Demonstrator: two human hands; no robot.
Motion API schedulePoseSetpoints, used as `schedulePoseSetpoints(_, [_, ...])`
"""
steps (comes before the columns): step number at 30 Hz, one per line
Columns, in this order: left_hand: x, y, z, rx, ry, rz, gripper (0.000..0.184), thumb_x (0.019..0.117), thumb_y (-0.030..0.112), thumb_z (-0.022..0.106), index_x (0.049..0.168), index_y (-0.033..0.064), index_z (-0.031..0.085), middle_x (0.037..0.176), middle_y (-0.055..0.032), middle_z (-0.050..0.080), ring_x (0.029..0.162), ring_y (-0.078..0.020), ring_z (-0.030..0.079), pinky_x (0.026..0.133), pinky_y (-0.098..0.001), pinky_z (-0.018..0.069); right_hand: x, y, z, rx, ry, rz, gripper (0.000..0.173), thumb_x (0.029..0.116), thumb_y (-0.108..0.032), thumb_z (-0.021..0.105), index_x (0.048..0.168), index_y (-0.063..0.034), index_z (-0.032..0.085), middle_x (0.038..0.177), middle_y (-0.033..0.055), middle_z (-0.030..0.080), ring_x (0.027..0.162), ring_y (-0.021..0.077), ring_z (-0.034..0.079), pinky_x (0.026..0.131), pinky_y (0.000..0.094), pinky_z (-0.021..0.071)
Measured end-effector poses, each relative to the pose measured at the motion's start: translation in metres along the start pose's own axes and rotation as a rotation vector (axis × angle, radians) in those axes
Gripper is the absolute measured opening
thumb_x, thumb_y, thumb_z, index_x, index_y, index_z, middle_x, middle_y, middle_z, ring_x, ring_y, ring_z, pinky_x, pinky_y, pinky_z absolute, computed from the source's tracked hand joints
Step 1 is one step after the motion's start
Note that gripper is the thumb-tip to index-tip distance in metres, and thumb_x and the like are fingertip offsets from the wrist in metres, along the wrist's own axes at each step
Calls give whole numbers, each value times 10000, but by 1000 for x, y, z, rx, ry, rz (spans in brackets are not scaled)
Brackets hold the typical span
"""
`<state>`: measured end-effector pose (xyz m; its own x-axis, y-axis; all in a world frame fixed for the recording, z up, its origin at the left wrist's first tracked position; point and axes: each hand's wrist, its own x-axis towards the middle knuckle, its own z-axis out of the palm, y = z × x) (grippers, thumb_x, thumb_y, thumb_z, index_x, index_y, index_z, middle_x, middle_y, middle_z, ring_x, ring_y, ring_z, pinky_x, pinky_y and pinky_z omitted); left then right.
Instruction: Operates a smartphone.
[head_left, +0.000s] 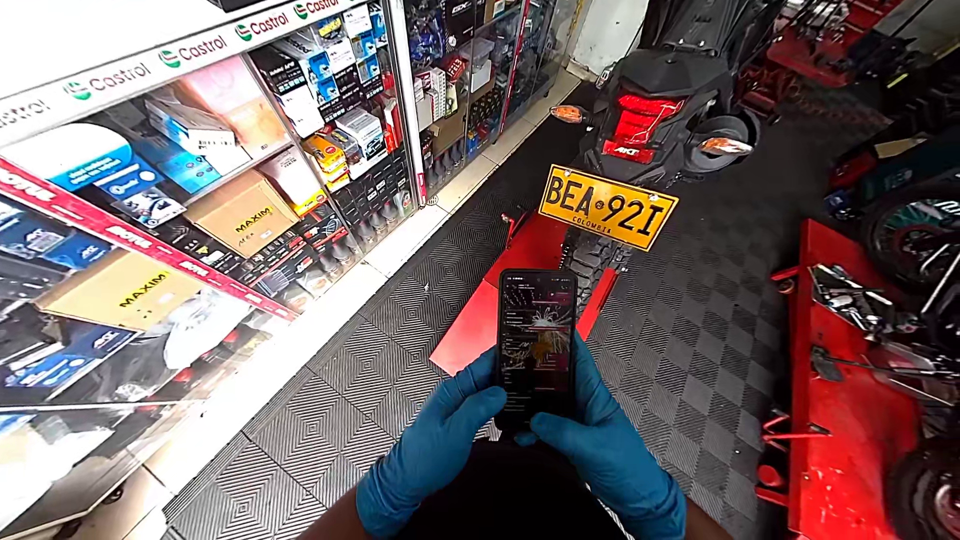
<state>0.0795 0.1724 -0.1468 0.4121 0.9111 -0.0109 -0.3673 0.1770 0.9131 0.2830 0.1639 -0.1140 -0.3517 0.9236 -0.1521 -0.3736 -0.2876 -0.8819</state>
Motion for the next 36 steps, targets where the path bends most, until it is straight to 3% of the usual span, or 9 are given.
schedulePoseSetpoints(4, [0,5,-2,31,-30,28,451,1028,149,440,1460,98,555,1314,-95,660,1179,-179,642,1033,-361,521,1,-1,3,-16,28,15,936,871,61,696,1613,-298,252,1211,203,659,963,316,710,771,423,629])
schedulePoseSetpoints(10, [0,6,-1,33,-61,43,443,1026,132,436,1451,103,556,1272,-114,669,1134,-193,658,998,-369,541,1,-2,1,-1,-38,-23,954,849,68,703,1613,-268,242,1278,194,628,1061,326,685,871,470,610])
schedulePoseSetpoints(19, [-1,11,2,25,-68,5,486,988,64,447,1468,85,520,1261,-114,670,1124,-193,662,987,-364,548,0,-3,3,-3,-12,5,963,837,92,701,1610,-256,243,1222,195,648,1007,317,702,846,460,618])
schedulePoseSetpoints(24, [-3,11,5,-36,-55,-18,452,1001,55,502,1453,61,517,1247,-130,677,1114,-208,674,985,-375,558,-2,-3,1,29,-12,-6,829,931,15,622,1620,-224,227,1274,200,628,1052,323,694,828,460,624])
schedulePoseSetpoints(29, [-3,12,11,-53,-59,-19,428,1011,41,533,1438,44,507,1224,-133,683,1094,-212,685,972,-377,570,-1,-4,7,20,84,2,684,967,1,600,1571,-189,342,1202,216,658,980,322,713,765,439,635])
schedulePoseSetpoints(36, [-4,14,13,-40,-9,-27,414,1010,35,525,1423,58,532,1203,-127,695,1068,-212,696,941,-372,585,-4,-4,5,6,-9,-23,895,879,109,623,1618,-190,214,1257,201,634,1039,315,696,856,454,615])
